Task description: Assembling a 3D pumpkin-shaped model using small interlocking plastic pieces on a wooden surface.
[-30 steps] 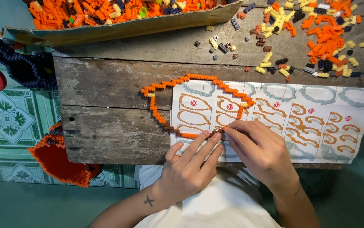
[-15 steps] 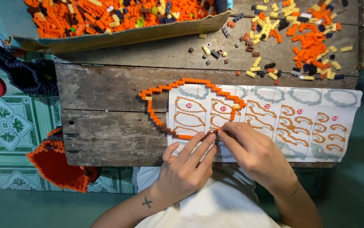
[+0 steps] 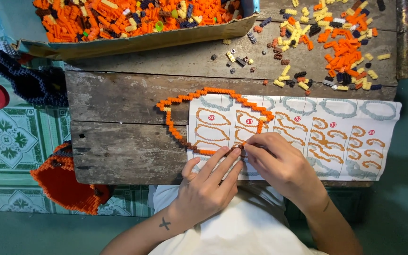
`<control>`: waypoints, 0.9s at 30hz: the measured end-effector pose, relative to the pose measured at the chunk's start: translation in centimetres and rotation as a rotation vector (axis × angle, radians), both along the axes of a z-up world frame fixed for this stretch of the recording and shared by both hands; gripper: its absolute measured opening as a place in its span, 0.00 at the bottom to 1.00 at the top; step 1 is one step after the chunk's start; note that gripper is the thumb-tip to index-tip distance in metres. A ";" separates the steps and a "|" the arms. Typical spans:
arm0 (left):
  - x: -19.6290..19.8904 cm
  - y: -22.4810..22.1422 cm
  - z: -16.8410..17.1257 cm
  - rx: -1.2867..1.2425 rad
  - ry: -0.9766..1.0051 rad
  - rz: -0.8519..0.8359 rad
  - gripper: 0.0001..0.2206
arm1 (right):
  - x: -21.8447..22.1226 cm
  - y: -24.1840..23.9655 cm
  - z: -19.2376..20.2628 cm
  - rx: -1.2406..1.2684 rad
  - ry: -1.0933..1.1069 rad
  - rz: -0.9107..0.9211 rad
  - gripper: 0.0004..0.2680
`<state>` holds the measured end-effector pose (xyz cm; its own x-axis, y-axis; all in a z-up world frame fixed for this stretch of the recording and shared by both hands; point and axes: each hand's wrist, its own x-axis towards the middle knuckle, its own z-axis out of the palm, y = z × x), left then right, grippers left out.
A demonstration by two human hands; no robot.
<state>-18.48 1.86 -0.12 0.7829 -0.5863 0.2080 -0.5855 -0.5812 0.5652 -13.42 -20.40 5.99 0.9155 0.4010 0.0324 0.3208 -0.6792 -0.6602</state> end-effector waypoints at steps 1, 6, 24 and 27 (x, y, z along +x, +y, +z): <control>0.1 -0.1 0.0 -0.002 0.000 -0.001 0.19 | -0.2 0.0 -0.1 -0.002 0.000 -0.001 0.08; 0.1 -0.1 0.2 -0.013 -0.014 0.017 0.17 | -1.0 0.2 -0.7 0.012 -0.017 -0.068 0.10; 0.2 0.0 0.3 -0.023 0.011 0.005 0.19 | -0.7 0.7 0.2 -0.112 -0.030 -0.010 0.09; 0.4 0.1 0.7 -0.011 -0.008 0.014 0.18 | -0.5 1.0 0.9 -0.125 0.010 -0.024 0.10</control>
